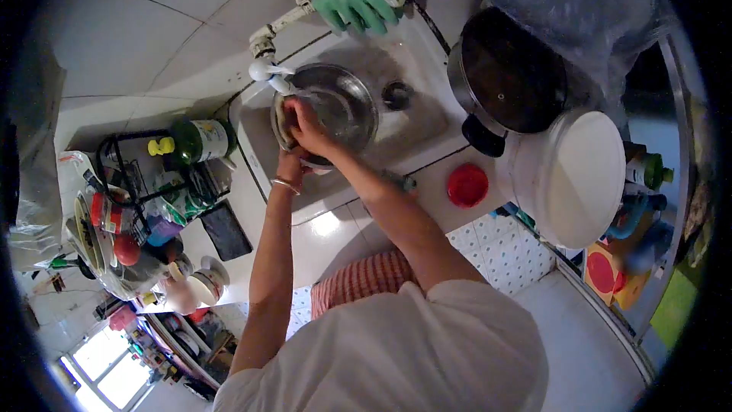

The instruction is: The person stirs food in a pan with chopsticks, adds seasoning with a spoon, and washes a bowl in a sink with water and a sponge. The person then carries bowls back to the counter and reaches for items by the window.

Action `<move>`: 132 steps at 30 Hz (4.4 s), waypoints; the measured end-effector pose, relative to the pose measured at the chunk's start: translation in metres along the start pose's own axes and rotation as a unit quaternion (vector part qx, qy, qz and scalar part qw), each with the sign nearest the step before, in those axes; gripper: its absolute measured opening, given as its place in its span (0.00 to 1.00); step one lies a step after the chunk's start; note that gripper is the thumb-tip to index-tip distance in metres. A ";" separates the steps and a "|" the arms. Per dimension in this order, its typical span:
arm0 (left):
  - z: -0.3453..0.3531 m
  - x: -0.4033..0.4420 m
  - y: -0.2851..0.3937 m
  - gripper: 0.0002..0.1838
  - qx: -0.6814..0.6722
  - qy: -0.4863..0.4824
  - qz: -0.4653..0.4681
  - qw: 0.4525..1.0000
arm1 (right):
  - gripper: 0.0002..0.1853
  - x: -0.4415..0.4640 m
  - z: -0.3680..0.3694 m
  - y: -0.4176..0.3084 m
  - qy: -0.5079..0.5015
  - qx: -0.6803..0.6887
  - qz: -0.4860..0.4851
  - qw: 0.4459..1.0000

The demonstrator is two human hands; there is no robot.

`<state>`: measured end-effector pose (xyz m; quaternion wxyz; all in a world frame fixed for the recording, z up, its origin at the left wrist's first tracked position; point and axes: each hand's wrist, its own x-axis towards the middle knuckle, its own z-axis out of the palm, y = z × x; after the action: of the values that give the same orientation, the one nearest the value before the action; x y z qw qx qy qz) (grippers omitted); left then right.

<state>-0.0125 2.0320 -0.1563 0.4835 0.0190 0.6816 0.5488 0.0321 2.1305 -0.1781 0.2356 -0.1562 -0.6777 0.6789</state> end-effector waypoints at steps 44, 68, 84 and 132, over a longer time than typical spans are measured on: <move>0.003 0.105 -0.030 0.33 0.343 0.055 0.395 0.850 | 0.15 -0.029 0.010 0.067 0.233 0.602 0.496 0.581; -0.054 -0.031 0.014 0.43 0.405 0.324 0.283 0.807 | 0.21 0.036 -0.018 0.065 0.200 0.582 0.298 0.729; 0.008 -0.023 0.034 0.45 0.395 0.295 0.251 0.833 | 0.17 0.023 -0.101 0.016 0.281 0.012 0.275 0.919; -0.024 0.010 -0.076 0.16 -0.242 -0.046 -0.184 0.952 | 0.32 -0.078 -0.129 0.000 0.120 -0.215 0.302 0.921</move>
<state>0.0044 1.9900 -0.2222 0.5970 -0.1987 0.4971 0.5975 0.1661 2.1983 -0.1907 0.0591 -0.4807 -0.6945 0.5321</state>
